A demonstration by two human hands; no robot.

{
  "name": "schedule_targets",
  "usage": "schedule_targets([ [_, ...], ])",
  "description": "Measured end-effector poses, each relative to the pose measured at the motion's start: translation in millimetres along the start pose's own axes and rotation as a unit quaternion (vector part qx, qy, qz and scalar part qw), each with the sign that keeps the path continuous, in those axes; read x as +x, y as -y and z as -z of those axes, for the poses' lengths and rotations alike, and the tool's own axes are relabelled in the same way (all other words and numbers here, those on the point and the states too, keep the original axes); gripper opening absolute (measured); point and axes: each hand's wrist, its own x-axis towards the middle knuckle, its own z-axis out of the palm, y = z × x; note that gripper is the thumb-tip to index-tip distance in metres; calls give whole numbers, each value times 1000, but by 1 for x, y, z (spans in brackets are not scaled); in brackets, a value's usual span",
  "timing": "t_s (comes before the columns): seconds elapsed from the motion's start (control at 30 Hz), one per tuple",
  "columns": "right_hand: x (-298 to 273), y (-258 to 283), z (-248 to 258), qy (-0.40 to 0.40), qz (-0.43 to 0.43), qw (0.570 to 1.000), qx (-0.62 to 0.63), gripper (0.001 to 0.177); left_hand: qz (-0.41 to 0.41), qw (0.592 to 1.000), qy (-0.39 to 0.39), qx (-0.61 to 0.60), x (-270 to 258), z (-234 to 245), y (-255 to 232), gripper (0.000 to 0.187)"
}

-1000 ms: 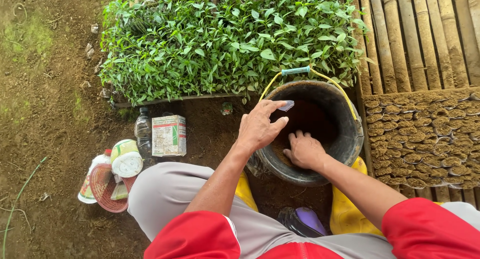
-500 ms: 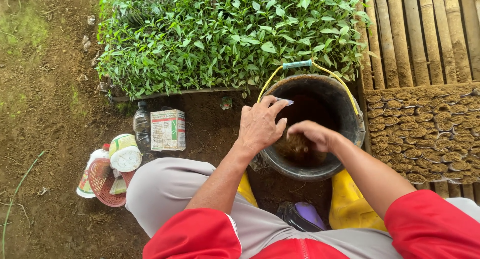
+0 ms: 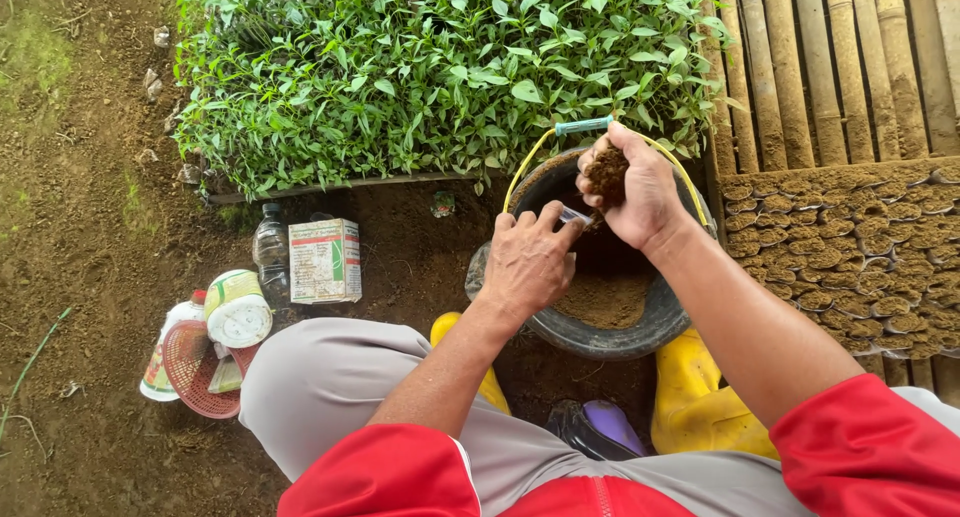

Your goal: The person scoops soil from a bucket, wraps it around a small seed packet, and forms a compact soil ball. They then place the finished soil ball onto a bamboo tray next to other completed balls.

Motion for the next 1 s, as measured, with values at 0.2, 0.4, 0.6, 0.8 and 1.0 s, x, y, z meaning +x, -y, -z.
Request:
schedule_targets([
  [0.2,-20,-11,-28,34,93,995,27,38,-11,999,-32,12,-3,5,-9,33],
  [0.4,-12,-22,-18,81,176,979,-60,40,1,1000,-27,-5,-5,18,-14,31],
  [0.6,-24,-16,-26,88,145,982,-85,37,22,998,45,-38,-5,-2,-7,35],
  [0.8,-9,-15,5,25,128,894,-429,20,60,985,140,-75,2,12,4,38],
  [1.0,25,-37,80,18,58,717,-694,23,108,985,92,-97,2,9,13,36],
])
